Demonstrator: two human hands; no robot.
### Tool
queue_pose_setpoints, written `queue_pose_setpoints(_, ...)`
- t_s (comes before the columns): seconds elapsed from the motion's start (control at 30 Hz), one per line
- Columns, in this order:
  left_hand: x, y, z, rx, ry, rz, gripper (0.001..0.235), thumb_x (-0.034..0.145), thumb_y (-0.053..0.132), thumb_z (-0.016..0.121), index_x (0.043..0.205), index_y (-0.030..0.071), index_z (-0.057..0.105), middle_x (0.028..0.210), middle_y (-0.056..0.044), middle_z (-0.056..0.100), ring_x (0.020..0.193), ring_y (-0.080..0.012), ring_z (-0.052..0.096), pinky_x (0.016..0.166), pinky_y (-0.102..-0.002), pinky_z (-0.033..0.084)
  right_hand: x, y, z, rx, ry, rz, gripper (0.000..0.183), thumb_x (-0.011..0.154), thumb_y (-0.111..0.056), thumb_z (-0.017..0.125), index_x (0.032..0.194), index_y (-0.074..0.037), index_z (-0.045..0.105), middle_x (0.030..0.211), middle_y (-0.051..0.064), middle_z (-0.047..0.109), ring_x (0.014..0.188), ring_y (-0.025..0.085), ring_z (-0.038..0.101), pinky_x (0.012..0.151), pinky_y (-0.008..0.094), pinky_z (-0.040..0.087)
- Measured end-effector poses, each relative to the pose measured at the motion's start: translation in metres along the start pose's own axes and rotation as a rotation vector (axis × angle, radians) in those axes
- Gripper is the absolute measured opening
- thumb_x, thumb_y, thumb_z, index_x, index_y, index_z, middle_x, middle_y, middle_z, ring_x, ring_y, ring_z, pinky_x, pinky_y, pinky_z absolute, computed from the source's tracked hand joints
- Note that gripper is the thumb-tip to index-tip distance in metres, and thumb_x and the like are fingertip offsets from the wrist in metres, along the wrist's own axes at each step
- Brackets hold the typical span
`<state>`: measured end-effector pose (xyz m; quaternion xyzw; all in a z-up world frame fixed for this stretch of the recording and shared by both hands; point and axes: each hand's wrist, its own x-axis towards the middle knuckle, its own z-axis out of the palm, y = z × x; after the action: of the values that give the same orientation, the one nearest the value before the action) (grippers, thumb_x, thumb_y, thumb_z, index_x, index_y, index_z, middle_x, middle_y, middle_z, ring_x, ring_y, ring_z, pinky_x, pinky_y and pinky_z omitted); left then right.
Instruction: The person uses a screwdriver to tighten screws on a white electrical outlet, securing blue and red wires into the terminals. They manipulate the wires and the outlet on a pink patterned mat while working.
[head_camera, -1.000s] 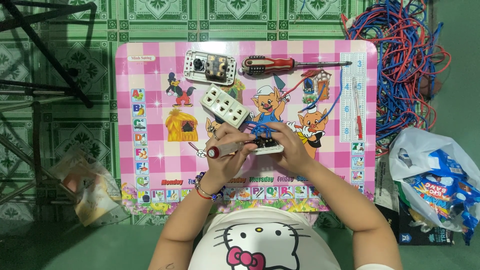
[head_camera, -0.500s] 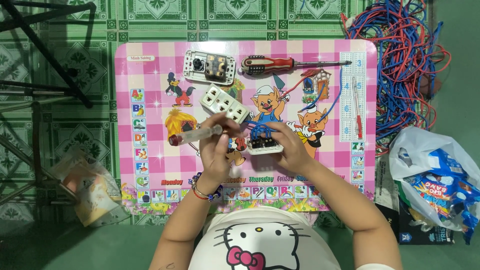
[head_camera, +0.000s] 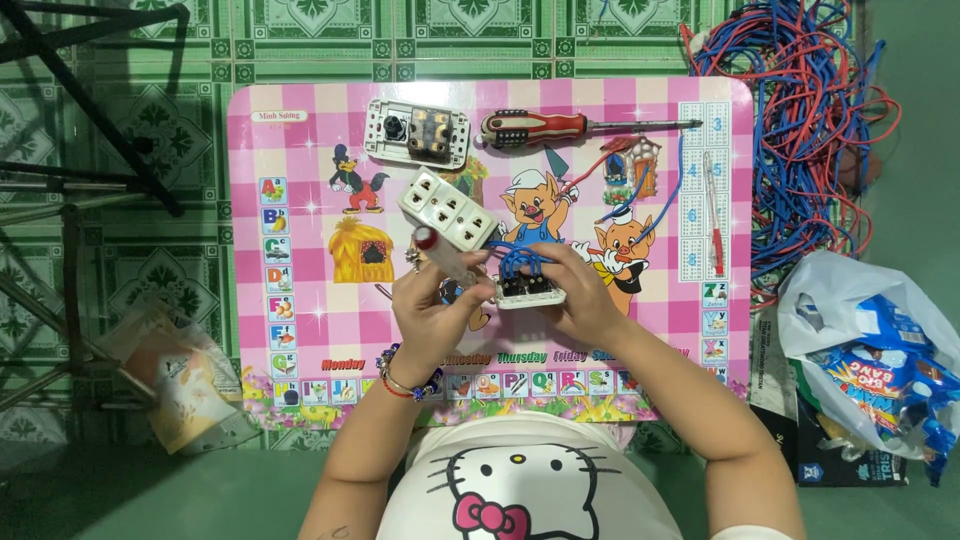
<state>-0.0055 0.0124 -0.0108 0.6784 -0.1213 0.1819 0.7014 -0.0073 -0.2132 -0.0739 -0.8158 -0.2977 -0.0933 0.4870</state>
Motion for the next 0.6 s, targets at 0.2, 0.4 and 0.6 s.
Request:
queue_pose_setpoints(0.2, 0.0, -0.001, 0.0, -0.079, 0.019, -0.01, 0.04, 0.077, 0.022, 0.088, 0.104, -0.004, 0.075, 0.07, -0.012, 0.077, 0.064, -0.0189, 0.074, 0.068, -0.03, 0.059, -0.002, 0.001, 0.0, 0.006, 0.002, 0.0, 0.036, 0.095, -0.033, 0.072, 0.12, -0.007, 0.066, 0.125, 0.014, 0.066, 0.116, 0.038, 0.067, 0.094, 0.049, 0.057)
queue_pose_setpoints(0.4, -0.001, -0.003, 0.002, -0.18, 0.066, -0.079, 0.035, 0.087, 0.019, 0.081, 0.108, -0.006, 0.07, 0.076, -0.017, 0.076, 0.07, -0.0225, 0.076, 0.07, -0.034, 0.061, -0.001, 0.001, 0.002, 0.002, 0.016, -0.008, 0.037, 0.096, -0.035, 0.071, 0.119, -0.007, 0.066, 0.125, 0.014, 0.066, 0.116, 0.038, 0.067, 0.094, 0.05, 0.057)
queue_pose_setpoints(0.6, -0.006, -0.015, 0.007, -0.189, 0.092, -0.106, 0.036, 0.074, 0.009, 0.09, 0.098, -0.007, 0.069, 0.076, -0.019, 0.075, 0.072, -0.0246, 0.076, 0.07, -0.036, 0.061, -0.001, 0.002, 0.002, 0.002, 0.02, -0.02, 0.038, 0.096, -0.036, 0.07, 0.118, -0.006, 0.066, 0.125, 0.015, 0.066, 0.114, 0.039, 0.067, 0.093, 0.051, 0.057)
